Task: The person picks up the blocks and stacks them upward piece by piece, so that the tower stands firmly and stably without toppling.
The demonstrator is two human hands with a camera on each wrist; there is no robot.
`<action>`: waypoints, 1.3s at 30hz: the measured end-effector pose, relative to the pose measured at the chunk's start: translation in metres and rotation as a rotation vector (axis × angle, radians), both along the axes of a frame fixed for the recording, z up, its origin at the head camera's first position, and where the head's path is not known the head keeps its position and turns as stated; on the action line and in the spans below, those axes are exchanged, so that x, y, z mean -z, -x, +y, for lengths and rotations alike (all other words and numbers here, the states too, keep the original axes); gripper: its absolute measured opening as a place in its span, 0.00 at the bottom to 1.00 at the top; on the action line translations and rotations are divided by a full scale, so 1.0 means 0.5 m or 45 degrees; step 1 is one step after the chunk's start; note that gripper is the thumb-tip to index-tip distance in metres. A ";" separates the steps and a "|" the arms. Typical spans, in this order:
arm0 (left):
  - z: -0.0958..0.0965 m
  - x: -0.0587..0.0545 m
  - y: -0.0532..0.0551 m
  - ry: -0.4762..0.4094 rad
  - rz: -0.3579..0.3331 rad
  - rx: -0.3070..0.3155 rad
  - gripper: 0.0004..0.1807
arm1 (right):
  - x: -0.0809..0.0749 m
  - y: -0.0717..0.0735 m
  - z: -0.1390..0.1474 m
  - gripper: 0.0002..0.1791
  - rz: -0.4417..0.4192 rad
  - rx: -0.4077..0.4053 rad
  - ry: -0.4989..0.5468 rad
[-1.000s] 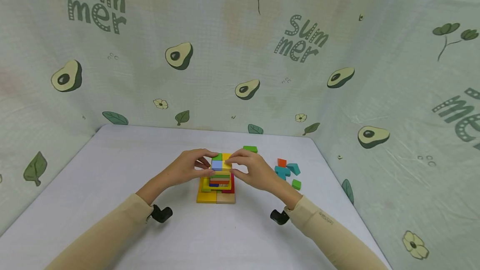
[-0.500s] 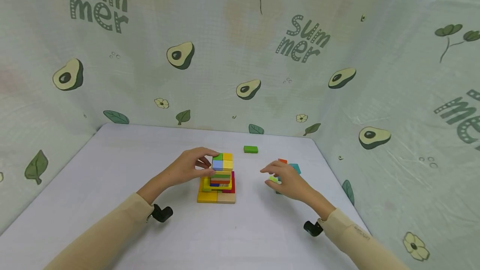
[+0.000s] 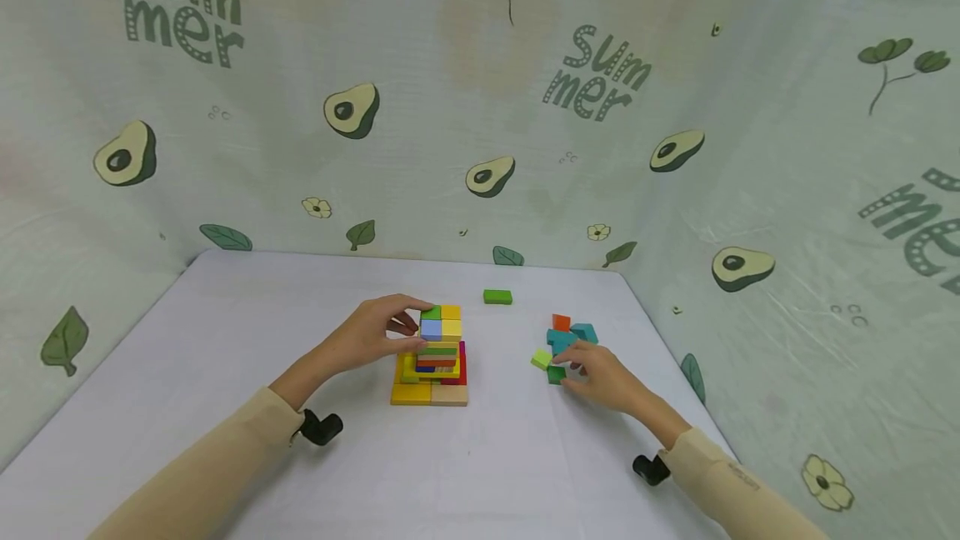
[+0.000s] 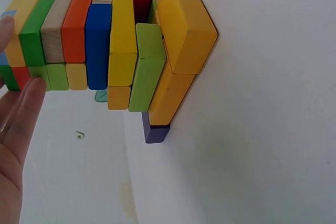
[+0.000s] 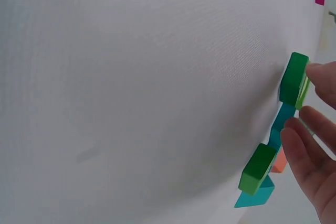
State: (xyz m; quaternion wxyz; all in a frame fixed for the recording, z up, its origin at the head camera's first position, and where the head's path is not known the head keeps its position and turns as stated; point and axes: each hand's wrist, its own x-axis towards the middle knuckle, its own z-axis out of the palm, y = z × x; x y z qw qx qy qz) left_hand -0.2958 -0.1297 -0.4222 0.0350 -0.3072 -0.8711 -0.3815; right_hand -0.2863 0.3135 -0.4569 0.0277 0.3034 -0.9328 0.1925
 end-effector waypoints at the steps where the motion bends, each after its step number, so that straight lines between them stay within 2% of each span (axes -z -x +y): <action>1: -0.001 0.003 0.001 -0.004 -0.001 0.006 0.34 | 0.001 0.001 -0.001 0.18 -0.010 -0.003 0.001; 6: -0.002 0.008 0.005 -0.027 -0.017 0.026 0.38 | 0.008 0.004 -0.004 0.17 -0.042 0.005 -0.006; 10: 0.001 0.007 0.001 -0.018 -0.021 0.000 0.41 | 0.013 0.006 -0.005 0.17 -0.058 0.023 -0.001; 17: 0.013 0.003 -0.007 -0.028 0.001 -0.086 0.36 | 0.015 0.008 -0.006 0.17 -0.092 0.036 0.020; 28: 0.017 0.005 -0.008 -0.034 0.013 -0.127 0.32 | 0.014 0.009 -0.006 0.17 -0.083 0.001 0.036; 34: 0.019 0.005 -0.006 -0.039 0.005 -0.119 0.31 | -0.008 0.004 -0.016 0.16 -0.008 -0.018 0.102; 39: 0.022 0.001 -0.007 -0.052 0.001 -0.125 0.31 | -0.055 0.000 -0.050 0.16 0.077 -0.119 0.190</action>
